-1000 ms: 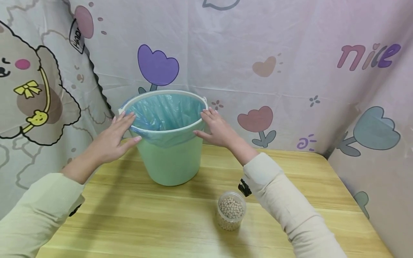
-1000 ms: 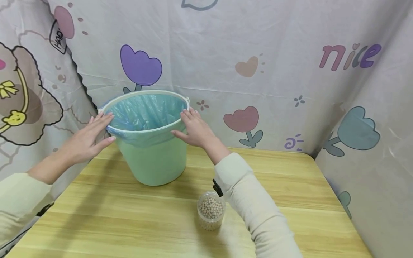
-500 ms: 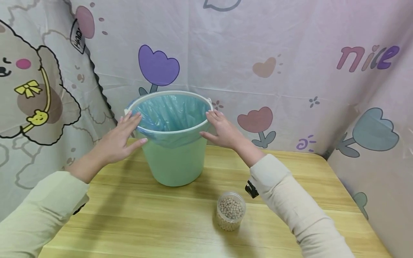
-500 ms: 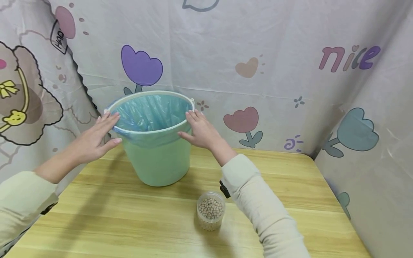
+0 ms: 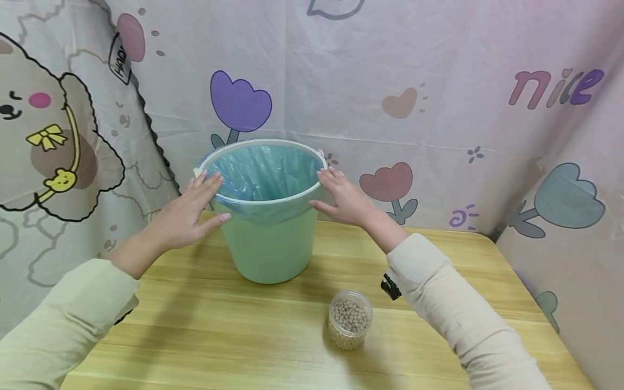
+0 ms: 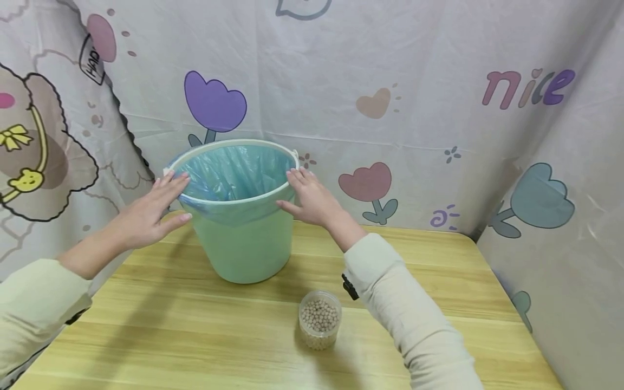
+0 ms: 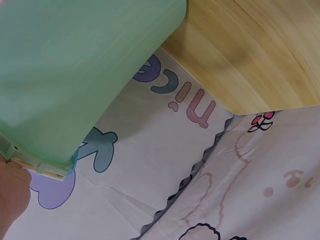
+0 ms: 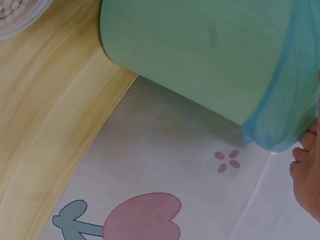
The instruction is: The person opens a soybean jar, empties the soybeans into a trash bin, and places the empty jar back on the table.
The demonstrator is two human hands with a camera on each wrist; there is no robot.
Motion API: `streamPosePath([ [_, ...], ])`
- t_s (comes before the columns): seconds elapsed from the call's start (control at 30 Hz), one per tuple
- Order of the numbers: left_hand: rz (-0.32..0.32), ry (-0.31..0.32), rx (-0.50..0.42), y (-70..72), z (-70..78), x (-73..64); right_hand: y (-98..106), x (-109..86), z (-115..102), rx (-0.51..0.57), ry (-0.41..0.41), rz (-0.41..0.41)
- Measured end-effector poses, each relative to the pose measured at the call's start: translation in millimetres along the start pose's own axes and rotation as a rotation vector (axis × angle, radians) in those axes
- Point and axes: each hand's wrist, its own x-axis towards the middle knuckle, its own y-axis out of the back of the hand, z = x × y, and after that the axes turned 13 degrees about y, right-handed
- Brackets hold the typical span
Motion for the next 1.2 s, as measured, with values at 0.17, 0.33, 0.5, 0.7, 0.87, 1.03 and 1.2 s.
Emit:
streamPosePath([
  [0.17, -0.006, -0.02, 0.007, -2.4, 4.5, 1.8, 0.9, -8.4, 3.2, 0.006, 0.003, 0.009],
  [0.33, -0.013, -0.03, 0.026, -4.6, 9.4, 4.2, 2.7, -17.5, 6.3, 0.01, -0.003, 0.022],
  [0.5, -0.009, -0.027, 0.035, -6.8, 12.7, 7.1, 4.9, -23.7, 9.8, 0.011, 0.016, 0.039],
  [0.7, -0.02, -0.038, 0.035, -8.6, 17.0, 9.9, 7.4, -31.7, 14.8, 0.005, 0.032, 0.056],
  [0.87, -0.015, -0.07, 0.036, -10.2, 21.4, 13.7, 9.7, -39.1, 19.4, 0.004, 0.037, 0.064],
  [1.03, -0.028, -0.08, 0.039, -12.2, 28.0, 17.5, 13.1, -46.6, 22.5, 0.007, 0.017, 0.063],
  [1.2, -0.031, -0.096, 0.054, -12.6, 33.3, 20.4, 16.4, -51.9, 25.3, -0.003, 0.012, 0.064],
])
